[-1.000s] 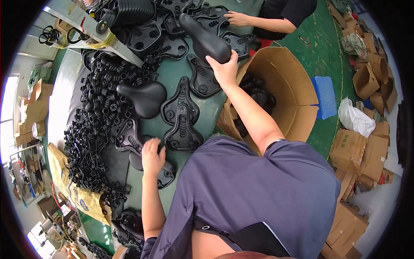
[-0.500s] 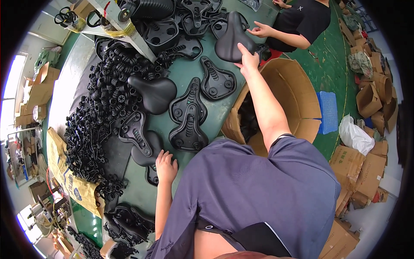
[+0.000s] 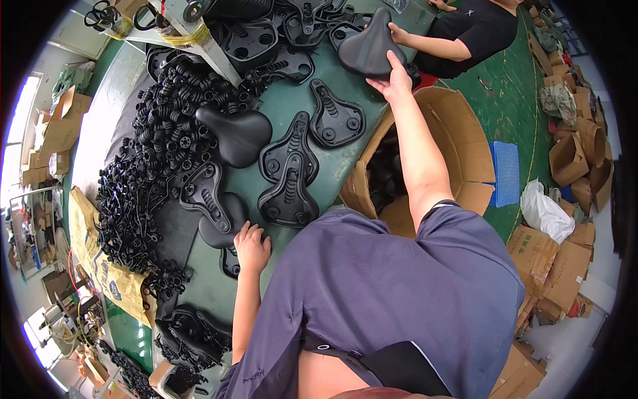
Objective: Inspecting and assembling components for bicycle seats on a factory production line.
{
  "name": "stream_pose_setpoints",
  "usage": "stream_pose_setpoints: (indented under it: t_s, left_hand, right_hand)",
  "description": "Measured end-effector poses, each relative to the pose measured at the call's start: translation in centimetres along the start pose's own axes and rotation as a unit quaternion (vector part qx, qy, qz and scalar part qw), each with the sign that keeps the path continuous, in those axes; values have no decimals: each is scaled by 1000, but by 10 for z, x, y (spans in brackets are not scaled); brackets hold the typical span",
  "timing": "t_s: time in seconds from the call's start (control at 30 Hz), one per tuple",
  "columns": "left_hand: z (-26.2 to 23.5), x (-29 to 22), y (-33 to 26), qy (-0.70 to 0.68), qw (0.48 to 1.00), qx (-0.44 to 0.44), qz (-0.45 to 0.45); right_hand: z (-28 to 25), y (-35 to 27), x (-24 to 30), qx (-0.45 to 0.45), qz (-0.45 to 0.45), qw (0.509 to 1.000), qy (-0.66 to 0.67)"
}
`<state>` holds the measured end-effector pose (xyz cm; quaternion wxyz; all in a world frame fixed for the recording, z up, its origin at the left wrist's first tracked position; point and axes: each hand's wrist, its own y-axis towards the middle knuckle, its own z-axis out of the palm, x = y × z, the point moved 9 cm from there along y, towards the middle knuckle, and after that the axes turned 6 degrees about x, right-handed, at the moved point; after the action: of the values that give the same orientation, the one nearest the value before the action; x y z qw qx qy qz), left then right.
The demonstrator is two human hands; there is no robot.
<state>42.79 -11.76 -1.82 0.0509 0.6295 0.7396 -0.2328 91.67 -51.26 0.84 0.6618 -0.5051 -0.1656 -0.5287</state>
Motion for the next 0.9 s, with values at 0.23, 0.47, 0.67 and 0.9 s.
stream_pose_setpoints:
  t_s: [0.23, 0.47, 0.67, 0.9]
  left_hand:
    - [1, 0, 0, 12, 1000, -6, -3]
    - [6, 1, -4, 11, 1000, -24, -17]
    - [0, -6, -17, 7, 998, -48, -38]
    - [9, -1, -62, 78, 986, 2, -147]
  right_hand:
    - [11, 26, 49, -16, -144, 989, 36]
    - [24, 9, -54, 84, -7, 967, -241]
    - [55, -86, -195, 270, -92, 796, -534]
    - [172, -241, -260, 414, -346, 598, -593]
